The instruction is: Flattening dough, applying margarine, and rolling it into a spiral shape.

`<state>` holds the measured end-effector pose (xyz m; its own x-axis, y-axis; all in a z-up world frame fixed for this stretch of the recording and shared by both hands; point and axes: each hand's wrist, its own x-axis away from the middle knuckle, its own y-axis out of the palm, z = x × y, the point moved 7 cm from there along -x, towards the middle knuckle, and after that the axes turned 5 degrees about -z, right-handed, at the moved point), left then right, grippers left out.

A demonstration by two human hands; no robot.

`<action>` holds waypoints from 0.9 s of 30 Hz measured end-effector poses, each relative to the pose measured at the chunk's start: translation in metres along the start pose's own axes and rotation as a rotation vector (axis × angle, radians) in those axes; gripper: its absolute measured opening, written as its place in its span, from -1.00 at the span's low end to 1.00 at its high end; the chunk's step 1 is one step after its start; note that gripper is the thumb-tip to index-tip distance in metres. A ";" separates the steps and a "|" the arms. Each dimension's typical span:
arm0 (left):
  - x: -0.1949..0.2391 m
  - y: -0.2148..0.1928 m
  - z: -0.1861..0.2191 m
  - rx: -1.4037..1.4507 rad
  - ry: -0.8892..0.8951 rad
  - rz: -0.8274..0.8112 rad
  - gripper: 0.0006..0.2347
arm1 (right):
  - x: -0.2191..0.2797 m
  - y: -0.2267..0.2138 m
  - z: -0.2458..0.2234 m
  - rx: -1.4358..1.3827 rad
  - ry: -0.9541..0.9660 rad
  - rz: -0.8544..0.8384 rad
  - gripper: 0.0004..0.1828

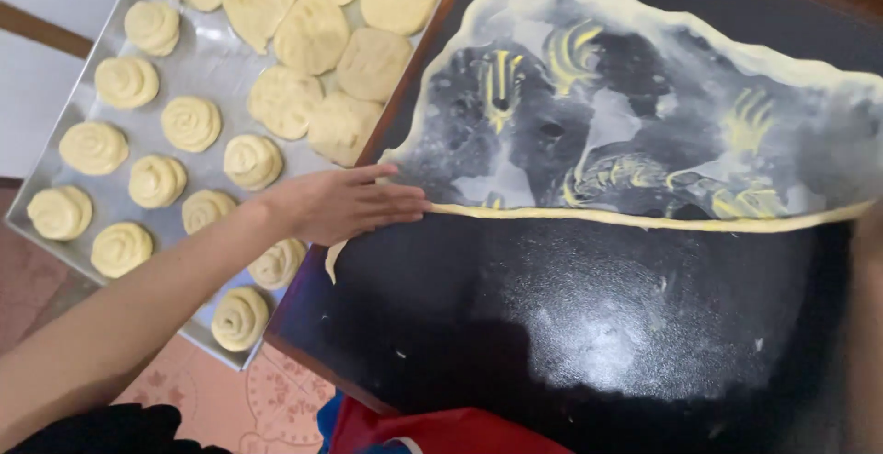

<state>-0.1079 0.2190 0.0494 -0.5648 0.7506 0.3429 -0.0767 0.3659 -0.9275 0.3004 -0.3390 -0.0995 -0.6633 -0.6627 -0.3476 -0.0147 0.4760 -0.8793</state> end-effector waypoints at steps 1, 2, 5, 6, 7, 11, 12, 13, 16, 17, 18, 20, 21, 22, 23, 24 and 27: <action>-0.003 0.001 0.024 0.011 -0.024 0.003 -0.33 | -0.040 -0.010 -0.071 0.029 -0.026 -0.072 -0.28; -0.004 -0.003 0.045 0.167 -0.054 0.056 -0.36 | -0.050 -0.013 -0.171 0.054 -0.044 -0.143 -0.24; -0.010 0.009 0.093 0.449 -0.206 0.213 -0.39 | -0.026 0.005 -0.348 0.095 -0.173 -0.355 -0.11; -0.012 0.016 0.105 0.572 -0.311 0.318 -0.40 | -0.016 0.027 -0.382 0.120 -0.266 -0.493 -0.02; -0.003 0.019 0.090 0.579 -0.326 0.326 -0.40 | -0.026 0.033 -0.383 0.122 -0.281 -0.502 -0.02; 0.058 0.039 0.017 0.421 -0.762 0.350 -0.41 | -0.067 0.050 -0.379 0.075 -0.159 -0.474 0.02; 0.080 0.041 -0.006 0.273 -0.913 0.380 -0.41 | -0.082 0.054 -0.376 0.058 -0.102 -0.458 0.03; 0.070 0.033 -0.003 0.266 -0.920 0.380 -0.41 | -0.090 0.059 -0.376 0.057 -0.110 -0.452 0.03; 0.030 0.023 0.018 0.269 -1.070 0.347 -0.30 | -0.114 0.068 -0.373 0.064 0.001 -0.371 0.03; -0.003 0.018 0.045 0.382 -0.876 0.417 -0.30 | -0.122 0.067 -0.375 0.064 0.062 -0.348 -0.01; -0.038 0.012 0.075 0.496 -0.679 0.490 -0.31 | -0.130 0.064 -0.374 0.071 0.121 -0.329 -0.04; -0.056 0.012 0.052 0.466 -0.779 0.499 -0.33 | -0.144 0.066 -0.375 0.084 0.165 -0.315 -0.07; -0.064 0.012 0.039 0.433 -0.882 0.502 -0.34 | -0.151 0.065 -0.373 0.091 0.208 -0.299 -0.10; -0.072 0.024 0.018 0.443 -0.870 0.508 -0.34 | -0.151 0.061 -0.377 0.102 0.220 -0.303 -0.10; -0.070 0.035 -0.009 0.406 -1.040 0.561 -0.36 | -0.152 0.052 -0.382 0.017 0.231 -0.217 -0.15; -0.067 0.045 -0.041 0.356 -1.210 0.619 -0.37 | -0.159 0.041 -0.385 -0.065 0.237 -0.118 -0.20; -0.059 0.037 -0.105 0.530 -1.256 0.490 -0.31 | -0.111 0.028 -0.369 -0.044 0.271 -0.120 -0.12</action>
<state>0.0085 0.2462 0.0104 -0.9360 -0.3324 -0.1158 0.2005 -0.2331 -0.9516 0.0978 -0.0387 0.0342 -0.8302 -0.5403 -0.1373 -0.1336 0.4319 -0.8920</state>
